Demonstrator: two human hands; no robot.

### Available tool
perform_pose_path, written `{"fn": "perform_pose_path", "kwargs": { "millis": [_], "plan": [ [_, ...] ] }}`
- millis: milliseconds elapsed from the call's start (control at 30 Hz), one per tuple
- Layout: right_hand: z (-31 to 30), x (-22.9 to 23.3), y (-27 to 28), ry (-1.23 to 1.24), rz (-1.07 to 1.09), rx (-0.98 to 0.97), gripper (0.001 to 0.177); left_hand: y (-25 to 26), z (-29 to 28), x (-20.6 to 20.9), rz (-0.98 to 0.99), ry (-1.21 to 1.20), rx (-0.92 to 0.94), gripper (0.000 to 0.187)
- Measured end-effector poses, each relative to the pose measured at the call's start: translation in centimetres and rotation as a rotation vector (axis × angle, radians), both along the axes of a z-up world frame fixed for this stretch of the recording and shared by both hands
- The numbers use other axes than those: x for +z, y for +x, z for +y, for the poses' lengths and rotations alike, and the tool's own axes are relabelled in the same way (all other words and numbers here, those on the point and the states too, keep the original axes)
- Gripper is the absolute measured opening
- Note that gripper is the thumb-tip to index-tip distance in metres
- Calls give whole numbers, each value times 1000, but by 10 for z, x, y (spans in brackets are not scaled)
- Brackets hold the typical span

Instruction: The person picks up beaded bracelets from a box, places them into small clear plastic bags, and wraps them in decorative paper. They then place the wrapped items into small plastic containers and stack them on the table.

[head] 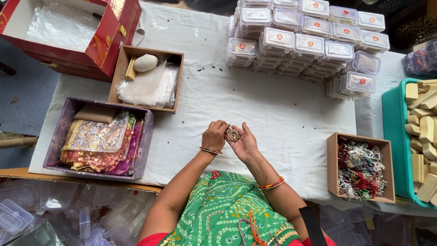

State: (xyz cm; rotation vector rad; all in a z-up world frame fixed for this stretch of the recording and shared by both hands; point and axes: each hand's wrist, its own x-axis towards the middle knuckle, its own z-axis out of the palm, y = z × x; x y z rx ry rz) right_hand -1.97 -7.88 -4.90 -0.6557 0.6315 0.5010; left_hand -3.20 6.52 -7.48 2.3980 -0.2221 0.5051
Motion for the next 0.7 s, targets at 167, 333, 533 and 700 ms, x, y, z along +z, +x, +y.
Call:
{"fn": "perform_pose_path", "kwargs": {
  "millis": [167, 333, 533, 700],
  "plan": [
    [-7, -8, 8, -4, 14, 90, 69, -4, -2, -9, 106, -87, -26, 31],
    [-15, -34, 13, -153, -50, 190, 46, 3, -1, -17, 259, -195, -12, 39],
    [-8, -39, 10, -448, -262, 232, 27, -2, -4, 2, 277, -229, -1, 35],
    [-10, -28, 13, -560, -285, 228, 29, -5, -10, -1, 157, -135, 6, 28]
  ]
}}
